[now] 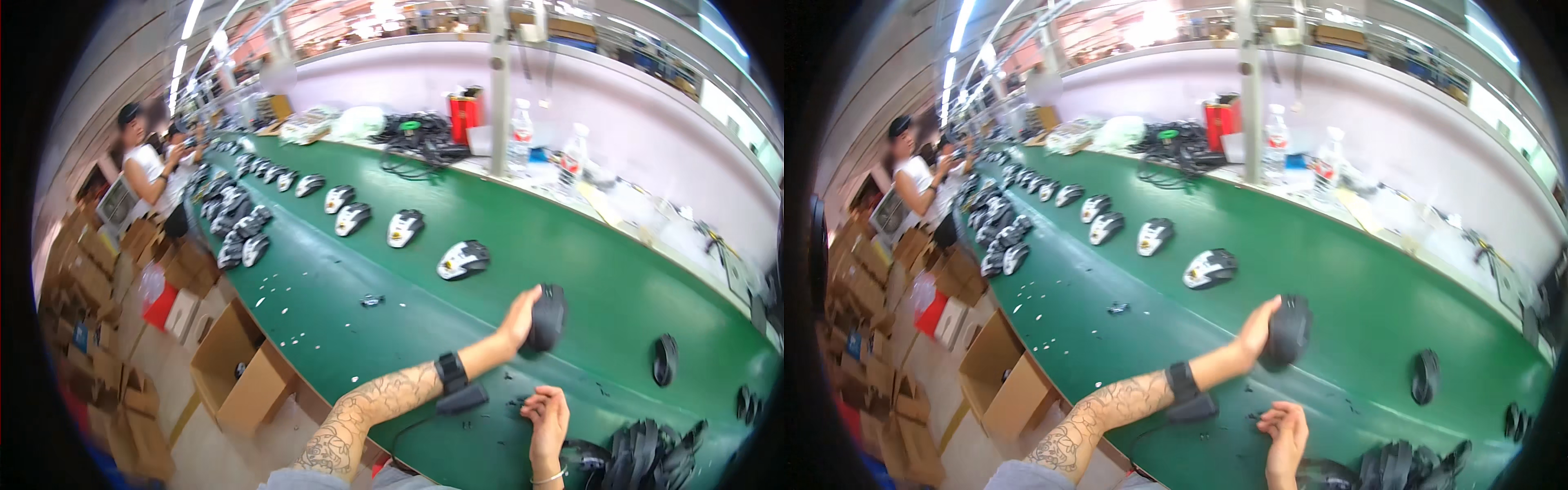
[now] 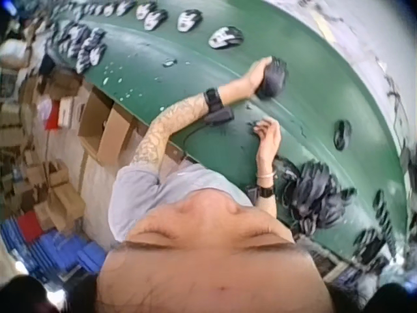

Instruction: The person assembles computer mice at a factory workstation. They pick up mouse shells and internal components from a crate, fit the parts together by hand, and place the completed units on a green workbench. The process is repeated for multiple units throughout the clip.

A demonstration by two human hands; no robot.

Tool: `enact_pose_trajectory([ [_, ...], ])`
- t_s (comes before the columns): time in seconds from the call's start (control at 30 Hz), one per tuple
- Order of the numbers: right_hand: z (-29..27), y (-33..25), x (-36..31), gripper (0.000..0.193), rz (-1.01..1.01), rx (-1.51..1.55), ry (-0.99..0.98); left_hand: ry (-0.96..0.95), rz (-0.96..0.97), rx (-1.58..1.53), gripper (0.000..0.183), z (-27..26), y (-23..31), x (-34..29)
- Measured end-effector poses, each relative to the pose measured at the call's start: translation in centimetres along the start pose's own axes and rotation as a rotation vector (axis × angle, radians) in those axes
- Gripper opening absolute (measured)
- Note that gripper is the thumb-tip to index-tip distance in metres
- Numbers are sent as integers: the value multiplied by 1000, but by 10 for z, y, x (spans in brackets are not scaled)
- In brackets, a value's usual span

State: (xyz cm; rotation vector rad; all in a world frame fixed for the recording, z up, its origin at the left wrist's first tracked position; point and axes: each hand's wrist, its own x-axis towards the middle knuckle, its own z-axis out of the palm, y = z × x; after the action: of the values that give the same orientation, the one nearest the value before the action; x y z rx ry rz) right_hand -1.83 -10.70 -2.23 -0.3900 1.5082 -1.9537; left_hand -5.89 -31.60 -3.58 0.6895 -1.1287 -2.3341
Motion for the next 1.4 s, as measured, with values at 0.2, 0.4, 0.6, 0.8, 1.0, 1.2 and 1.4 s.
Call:
enact_pose_trajectory([
  [0.2, -1, -13, -5, 29, -209, -181, 52, 63, 766, 1275, 45, 20, 14, 6],
  [0.4, 0, -28, -9, 16, -824, -629, -160, -427, 931, 1327, 48, 54, -11, -62],
  [0.6, 5, -25, -20, 17, -1047, -729, -196, -1047, 705, 1125, 56, 56, -44, -93],
  [0.8, -4, -25, -46, 23, -1072, -830, -132, -1075, 1186, 1071, 30, 50, -86, -110],
  [1.0, 0, -37, -37, 36, -956, -695, 88, -892, 936, 826, 24, 42, -100, -119],
  [1.2, -52, -24, -18, 26, -712, -718, -203, -1096, 818, 1447, 32, 24, -55, -101],
  [1.4, 2, -59, -24, 18, -965, -795, -59, -627, 690, 1241, 14, -20, -7, -122],
])
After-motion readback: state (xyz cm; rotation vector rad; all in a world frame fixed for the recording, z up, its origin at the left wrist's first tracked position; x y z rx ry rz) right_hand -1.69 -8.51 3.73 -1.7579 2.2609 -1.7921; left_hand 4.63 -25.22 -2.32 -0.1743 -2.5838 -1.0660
